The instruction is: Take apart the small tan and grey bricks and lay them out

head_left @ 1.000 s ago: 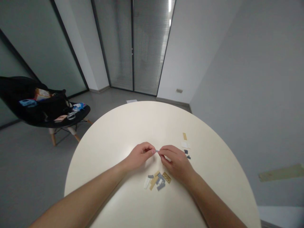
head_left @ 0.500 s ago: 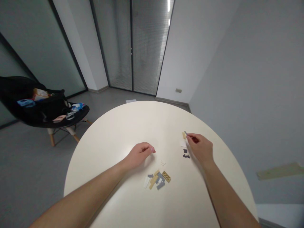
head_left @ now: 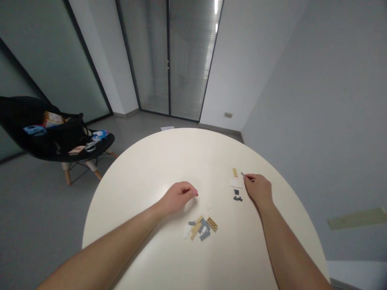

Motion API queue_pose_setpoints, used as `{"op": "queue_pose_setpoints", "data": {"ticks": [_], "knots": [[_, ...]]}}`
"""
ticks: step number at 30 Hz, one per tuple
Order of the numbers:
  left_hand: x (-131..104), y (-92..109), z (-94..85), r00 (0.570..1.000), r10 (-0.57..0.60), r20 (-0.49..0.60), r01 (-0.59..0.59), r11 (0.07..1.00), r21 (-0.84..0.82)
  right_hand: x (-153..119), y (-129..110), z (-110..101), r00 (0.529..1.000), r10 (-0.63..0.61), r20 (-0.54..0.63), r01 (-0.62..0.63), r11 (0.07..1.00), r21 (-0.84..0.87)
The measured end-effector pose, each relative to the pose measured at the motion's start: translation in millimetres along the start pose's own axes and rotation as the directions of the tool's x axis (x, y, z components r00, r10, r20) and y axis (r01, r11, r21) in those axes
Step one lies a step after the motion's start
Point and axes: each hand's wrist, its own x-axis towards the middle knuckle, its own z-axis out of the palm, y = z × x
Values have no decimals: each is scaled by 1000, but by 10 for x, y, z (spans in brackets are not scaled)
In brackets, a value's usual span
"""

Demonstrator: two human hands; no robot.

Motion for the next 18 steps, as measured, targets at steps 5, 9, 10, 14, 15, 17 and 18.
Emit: {"op": "queue_pose_setpoints", "data": {"ticks": [5, 9, 10, 14, 15, 17, 18], "knots": [[2, -5, -5, 1000, -12, 6, 13, 1000, -5, 2, -19, 19, 999, -39, 18, 40, 998, -57], [0, -27, -2, 1000, -5, 6, 5, 1000, 0, 9, -48, 23, 998, -46, 52, 51, 995, -83], [-3, -25, 0, 1000, -1, 6, 1, 1000, 7, 11, -56, 22, 997, -39, 65, 45, 995, -90], [-39, 49, -13, 996, 8, 85, -13, 998, 62, 13, -91, 17, 993, -32, 112, 46, 991, -125], [-51, 83, -26, 991, 18, 129, -30, 995, 95, 13, -98, 17, 993, -35, 114, 50, 990, -134], [-75, 153, -64, 969, 62, 238, -107, 977, 184, 12, -108, 20, 993, -29, 111, 46, 988, -148], [-85, 183, -87, 952, 88, 294, -158, 962, 224, 10, -111, 22, 994, -23, 107, 39, 988, -148]]}}
